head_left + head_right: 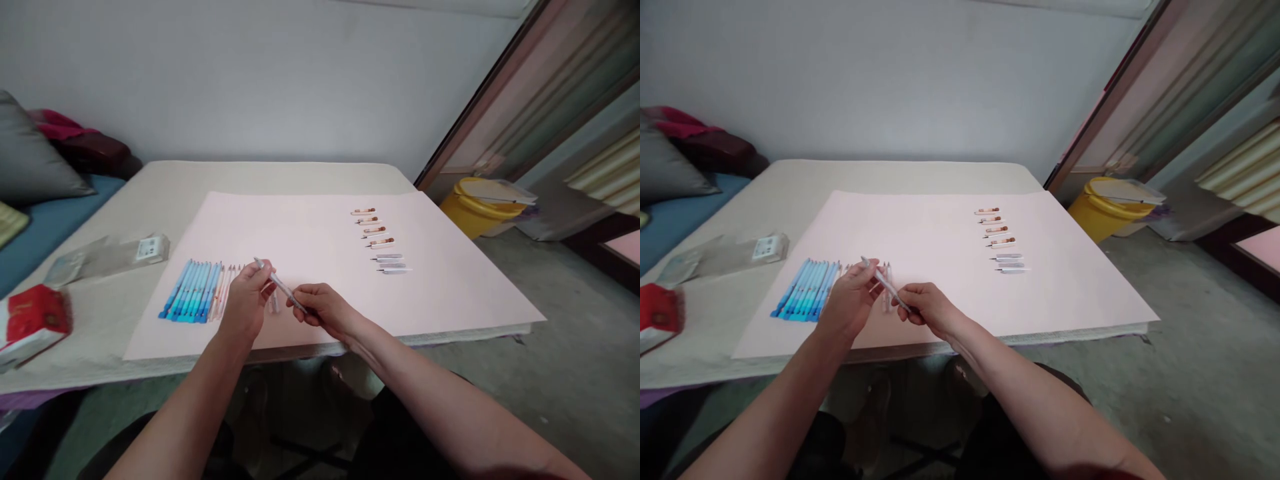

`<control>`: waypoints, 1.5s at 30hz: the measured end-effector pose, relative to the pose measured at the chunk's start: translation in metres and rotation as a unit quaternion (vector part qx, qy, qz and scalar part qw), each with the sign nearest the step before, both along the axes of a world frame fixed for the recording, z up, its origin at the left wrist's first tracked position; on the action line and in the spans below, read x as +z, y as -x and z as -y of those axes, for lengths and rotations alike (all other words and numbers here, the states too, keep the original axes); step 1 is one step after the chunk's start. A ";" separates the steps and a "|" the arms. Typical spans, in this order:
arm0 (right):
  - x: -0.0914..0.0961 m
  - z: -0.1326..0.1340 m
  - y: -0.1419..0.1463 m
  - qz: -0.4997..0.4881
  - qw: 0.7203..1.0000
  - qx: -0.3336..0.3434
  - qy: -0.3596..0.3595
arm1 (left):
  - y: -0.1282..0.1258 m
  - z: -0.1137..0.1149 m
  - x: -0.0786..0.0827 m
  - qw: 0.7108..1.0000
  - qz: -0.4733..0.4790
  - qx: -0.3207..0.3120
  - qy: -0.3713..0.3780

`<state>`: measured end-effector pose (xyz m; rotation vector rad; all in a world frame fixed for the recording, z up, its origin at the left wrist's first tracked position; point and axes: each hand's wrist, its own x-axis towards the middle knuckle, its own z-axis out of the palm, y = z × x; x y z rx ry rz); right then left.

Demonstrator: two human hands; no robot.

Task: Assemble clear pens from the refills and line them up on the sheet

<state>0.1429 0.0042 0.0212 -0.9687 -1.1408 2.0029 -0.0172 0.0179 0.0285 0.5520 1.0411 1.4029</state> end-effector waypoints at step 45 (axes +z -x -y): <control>0.014 0.004 -0.010 0.025 0.986 0.036 -0.158 | 0.003 -0.003 -0.003 0.999 0.031 -0.022 0.008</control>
